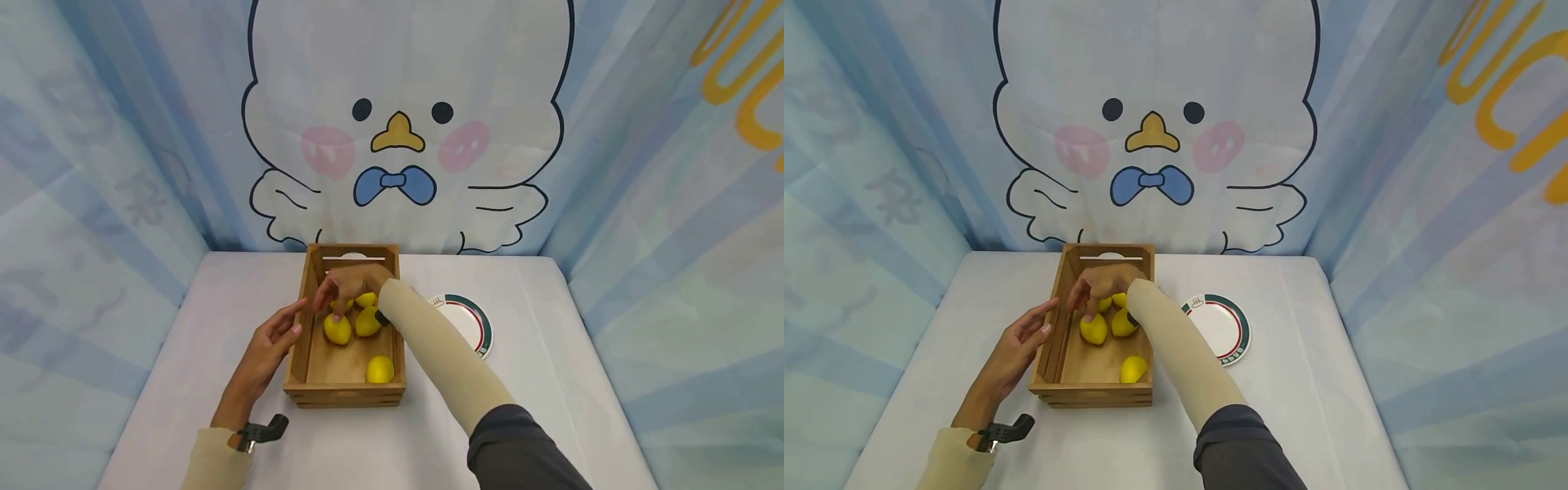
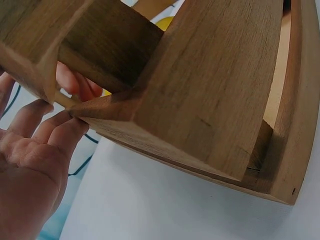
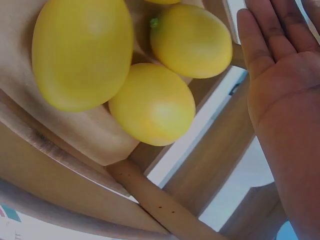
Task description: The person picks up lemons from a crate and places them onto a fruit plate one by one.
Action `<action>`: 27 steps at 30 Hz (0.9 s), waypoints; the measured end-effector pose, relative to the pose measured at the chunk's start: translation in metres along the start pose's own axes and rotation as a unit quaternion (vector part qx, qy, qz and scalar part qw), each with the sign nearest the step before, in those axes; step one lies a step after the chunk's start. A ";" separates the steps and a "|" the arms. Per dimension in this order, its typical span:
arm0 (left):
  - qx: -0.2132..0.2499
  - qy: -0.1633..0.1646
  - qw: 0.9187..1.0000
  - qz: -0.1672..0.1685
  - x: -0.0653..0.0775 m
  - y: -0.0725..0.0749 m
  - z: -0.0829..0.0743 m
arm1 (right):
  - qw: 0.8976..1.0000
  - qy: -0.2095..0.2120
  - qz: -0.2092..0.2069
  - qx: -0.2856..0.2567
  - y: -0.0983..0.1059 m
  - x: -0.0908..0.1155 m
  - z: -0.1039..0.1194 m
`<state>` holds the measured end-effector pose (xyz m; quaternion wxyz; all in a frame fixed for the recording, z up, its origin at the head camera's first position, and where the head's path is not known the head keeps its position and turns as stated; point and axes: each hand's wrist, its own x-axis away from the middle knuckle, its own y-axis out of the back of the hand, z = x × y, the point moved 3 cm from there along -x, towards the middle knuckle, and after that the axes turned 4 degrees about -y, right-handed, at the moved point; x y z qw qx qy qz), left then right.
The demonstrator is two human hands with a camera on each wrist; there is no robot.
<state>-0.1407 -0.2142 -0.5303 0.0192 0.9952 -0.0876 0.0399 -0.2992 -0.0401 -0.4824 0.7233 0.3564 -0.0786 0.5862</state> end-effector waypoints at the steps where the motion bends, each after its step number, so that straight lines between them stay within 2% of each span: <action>1: 0.001 0.001 1.000 0.000 0.000 0.000 0.000 | 1.000 -0.005 0.001 0.003 0.000 -0.001 -0.001; 9: 0.000 0.007 1.000 -0.003 -0.001 0.000 0.002 | 0.999 -0.039 0.002 0.007 -0.005 -0.006 -0.007; 16: 0.002 0.002 1.000 -0.003 0.001 0.001 0.001 | 0.999 -0.043 0.004 0.024 -0.011 -0.010 -0.009; 27: 0.005 -0.001 1.000 0.003 0.000 0.001 0.002 | 0.995 -0.082 -0.033 0.049 -0.019 -0.008 -0.011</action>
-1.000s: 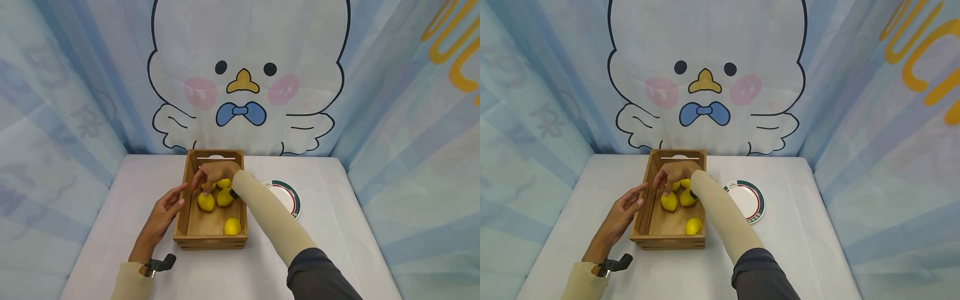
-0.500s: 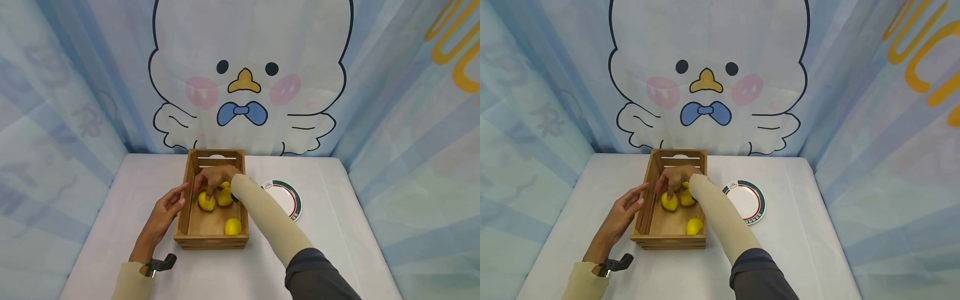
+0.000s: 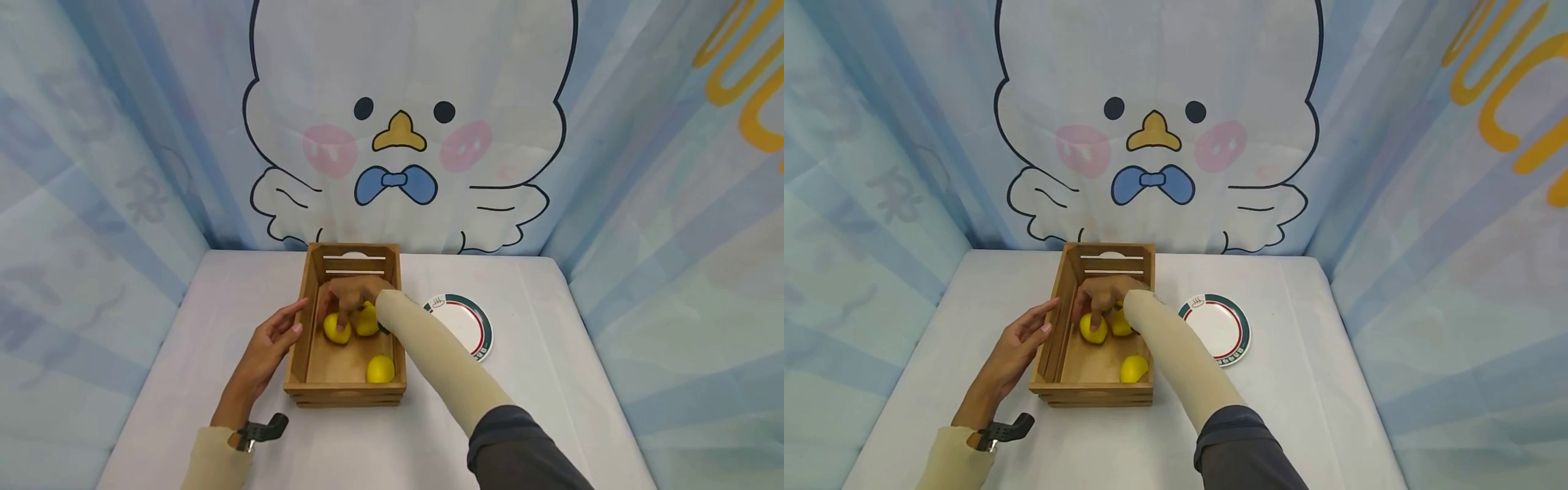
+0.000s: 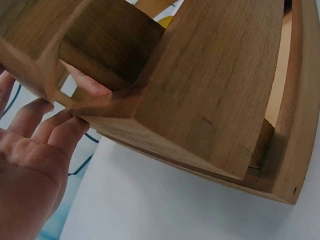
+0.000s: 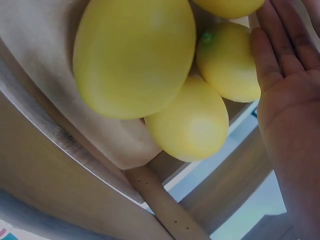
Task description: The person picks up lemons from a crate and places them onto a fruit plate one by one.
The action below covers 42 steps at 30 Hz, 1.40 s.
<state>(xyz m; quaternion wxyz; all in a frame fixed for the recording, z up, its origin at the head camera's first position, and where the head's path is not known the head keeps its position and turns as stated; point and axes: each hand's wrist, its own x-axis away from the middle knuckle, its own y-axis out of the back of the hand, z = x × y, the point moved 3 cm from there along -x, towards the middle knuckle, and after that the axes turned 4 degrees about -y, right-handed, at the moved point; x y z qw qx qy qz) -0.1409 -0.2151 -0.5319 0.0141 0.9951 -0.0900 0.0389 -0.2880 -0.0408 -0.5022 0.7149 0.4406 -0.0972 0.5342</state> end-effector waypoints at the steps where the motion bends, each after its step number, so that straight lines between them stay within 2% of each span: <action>1: 0.000 0.000 1.000 0.000 0.000 0.000 0.000 | 1.000 -0.001 -0.002 0.003 -0.001 0.000 0.000; 9: -0.002 0.003 1.000 -0.005 -0.001 0.000 -0.001 | 0.999 0.020 -0.008 0.036 -0.008 -0.005 -0.002; 14: -0.005 0.007 1.000 -0.004 0.000 0.000 -0.001 | 0.999 0.014 -0.013 0.040 -0.012 -0.003 -0.002; 21: -0.006 0.015 1.000 -0.010 0.000 0.000 -0.002 | 0.994 -0.008 -0.046 0.103 -0.014 0.002 -0.001; 26: -0.008 0.014 1.000 -0.010 0.000 0.000 0.000 | 0.990 -0.012 -0.045 0.134 -0.015 -0.001 -0.002; 31: -0.008 0.008 1.000 -0.009 0.000 0.001 0.000 | 0.992 -0.022 -0.031 0.121 -0.016 -0.002 -0.004; 36: -0.005 0.005 1.000 -0.008 0.000 0.000 0.000 | 0.996 -0.037 -0.014 0.080 -0.017 -0.001 -0.007; 42: 0.005 0.002 1.000 -0.007 -0.001 -0.001 0.001 | 0.998 -0.032 0.007 0.050 -0.016 0.000 -0.013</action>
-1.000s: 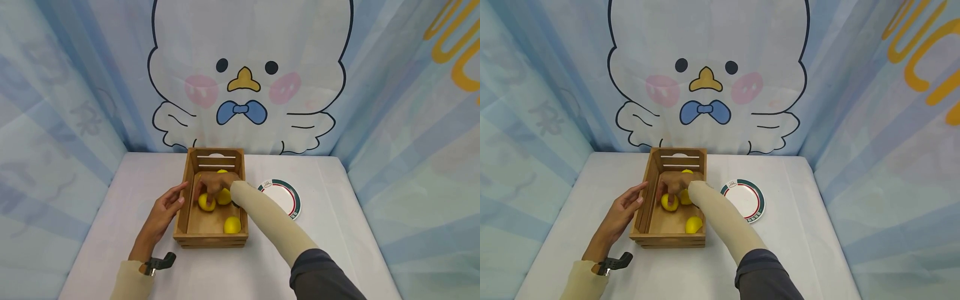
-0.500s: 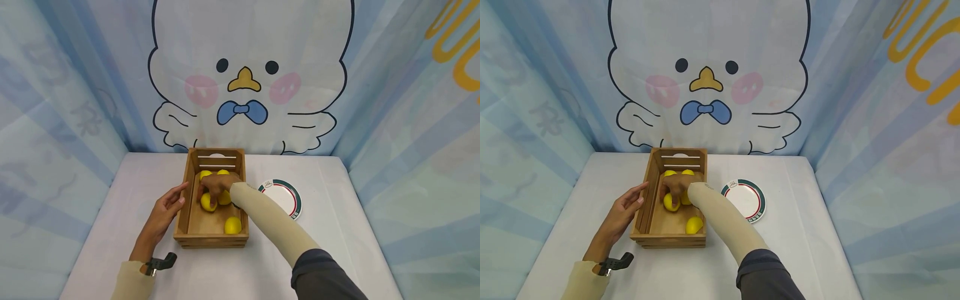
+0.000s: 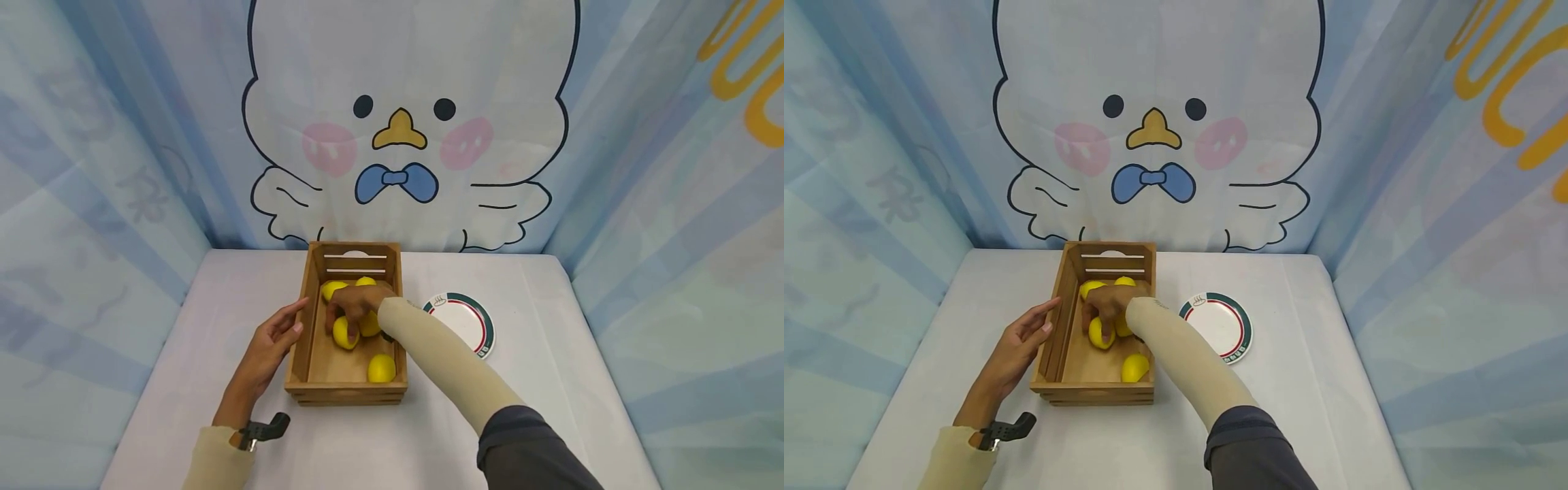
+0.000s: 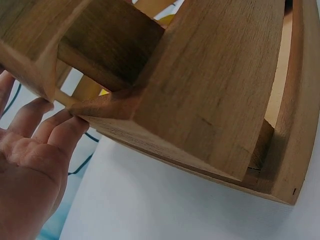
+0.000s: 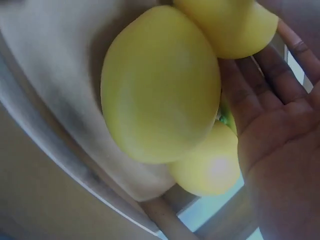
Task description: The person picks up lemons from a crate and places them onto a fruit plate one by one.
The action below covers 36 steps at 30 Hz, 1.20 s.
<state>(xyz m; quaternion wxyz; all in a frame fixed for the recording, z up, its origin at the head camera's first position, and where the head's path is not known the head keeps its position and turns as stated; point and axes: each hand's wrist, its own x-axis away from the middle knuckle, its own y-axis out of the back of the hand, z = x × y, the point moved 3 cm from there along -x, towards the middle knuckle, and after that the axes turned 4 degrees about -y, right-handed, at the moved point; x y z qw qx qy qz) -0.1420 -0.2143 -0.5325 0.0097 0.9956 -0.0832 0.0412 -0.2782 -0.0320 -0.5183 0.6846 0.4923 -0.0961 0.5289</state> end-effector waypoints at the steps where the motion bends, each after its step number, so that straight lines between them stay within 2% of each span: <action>1: 0.000 -0.001 1.000 0.000 0.000 0.000 0.000 | 1.000 0.004 0.002 0.000 0.000 0.000 -0.001; 13: -0.013 0.002 1.000 -0.002 0.001 0.000 -0.001 | 0.997 0.066 0.032 -0.022 0.001 -0.003 0.007; 25: -0.021 -0.010 1.000 0.003 0.000 0.000 0.000 | 0.986 0.096 0.118 -0.062 0.012 0.007 0.022; 36: -0.030 -0.013 0.999 -0.002 0.002 -0.001 -0.002 | 0.984 0.110 0.122 -0.073 0.020 0.016 0.023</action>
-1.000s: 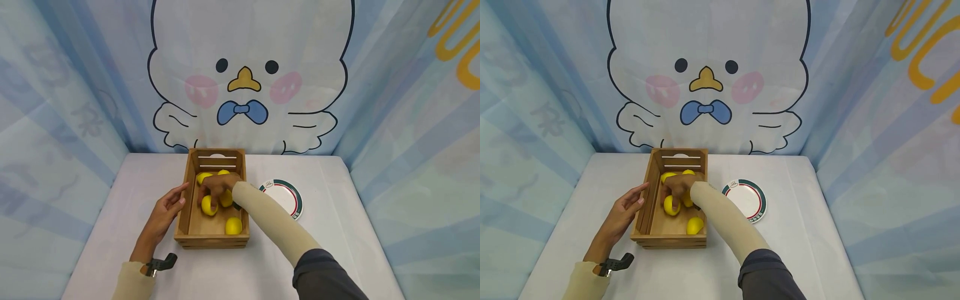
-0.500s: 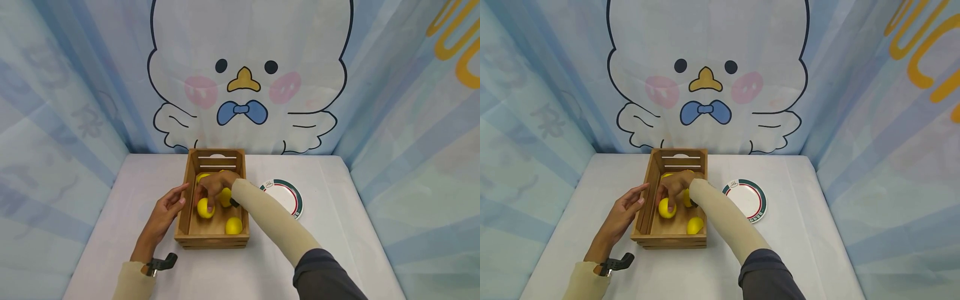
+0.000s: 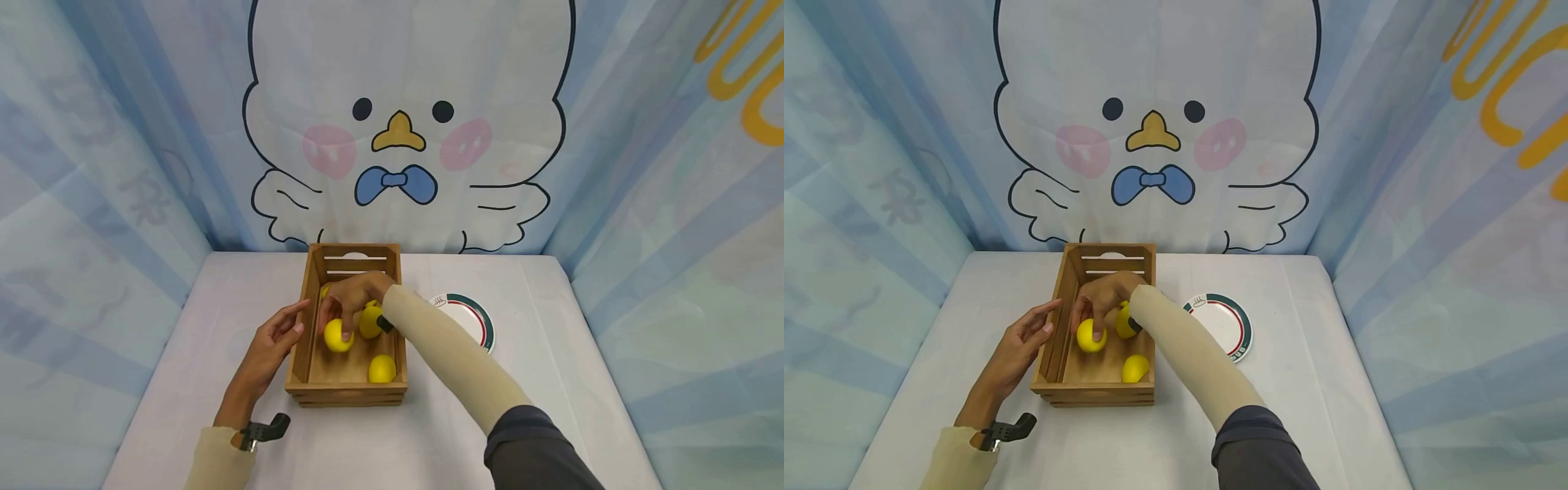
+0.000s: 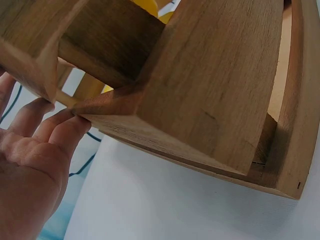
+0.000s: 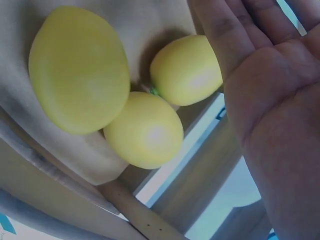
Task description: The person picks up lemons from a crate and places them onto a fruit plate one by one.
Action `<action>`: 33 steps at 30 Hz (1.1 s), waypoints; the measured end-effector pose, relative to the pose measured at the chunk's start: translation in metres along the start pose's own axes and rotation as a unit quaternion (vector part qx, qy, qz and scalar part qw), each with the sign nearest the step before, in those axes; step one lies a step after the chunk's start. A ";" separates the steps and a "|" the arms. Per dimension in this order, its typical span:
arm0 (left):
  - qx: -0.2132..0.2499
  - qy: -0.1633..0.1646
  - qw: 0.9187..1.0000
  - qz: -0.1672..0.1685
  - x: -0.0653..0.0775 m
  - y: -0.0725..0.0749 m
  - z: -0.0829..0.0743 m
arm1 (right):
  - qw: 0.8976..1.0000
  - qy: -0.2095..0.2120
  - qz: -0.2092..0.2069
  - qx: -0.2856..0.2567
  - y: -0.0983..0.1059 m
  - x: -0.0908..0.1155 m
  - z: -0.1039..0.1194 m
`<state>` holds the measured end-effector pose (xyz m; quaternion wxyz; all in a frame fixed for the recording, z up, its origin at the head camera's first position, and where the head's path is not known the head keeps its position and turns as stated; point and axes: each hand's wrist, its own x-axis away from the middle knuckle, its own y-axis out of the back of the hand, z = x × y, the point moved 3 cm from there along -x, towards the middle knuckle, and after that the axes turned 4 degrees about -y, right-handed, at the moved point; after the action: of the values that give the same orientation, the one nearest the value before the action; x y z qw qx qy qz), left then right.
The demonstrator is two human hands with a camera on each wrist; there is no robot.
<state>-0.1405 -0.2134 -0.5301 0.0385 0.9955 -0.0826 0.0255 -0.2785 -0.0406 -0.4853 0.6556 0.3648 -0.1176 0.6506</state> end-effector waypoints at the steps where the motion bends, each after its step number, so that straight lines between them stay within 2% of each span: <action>1: 0.000 0.001 1.000 0.000 0.000 0.000 0.000 | 1.000 0.000 0.001 -0.002 0.001 0.001 0.000; 6: -0.001 0.000 1.000 0.001 0.000 -0.001 0.000 | 1.000 0.013 0.006 -0.009 0.004 0.006 0.001; 13: -0.004 0.000 1.000 -0.001 0.000 -0.001 0.000 | 0.998 0.055 0.018 -0.025 0.007 0.014 0.003; 21: -0.001 0.002 1.000 0.000 0.000 -0.001 0.001 | 0.994 0.103 0.009 -0.024 0.010 0.024 0.006; 27: -0.001 0.000 1.000 0.001 0.000 -0.001 0.001 | 0.991 0.129 -0.033 -0.022 0.014 0.036 0.008; 33: -0.005 0.002 1.000 0.001 0.000 0.000 0.000 | 0.981 0.173 -0.079 -0.036 0.016 0.049 0.005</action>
<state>-0.1402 -0.2134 -0.5299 0.0440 0.9952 -0.0836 0.0271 -0.2856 -0.0082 -0.4460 0.7277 0.2311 0.0037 0.6458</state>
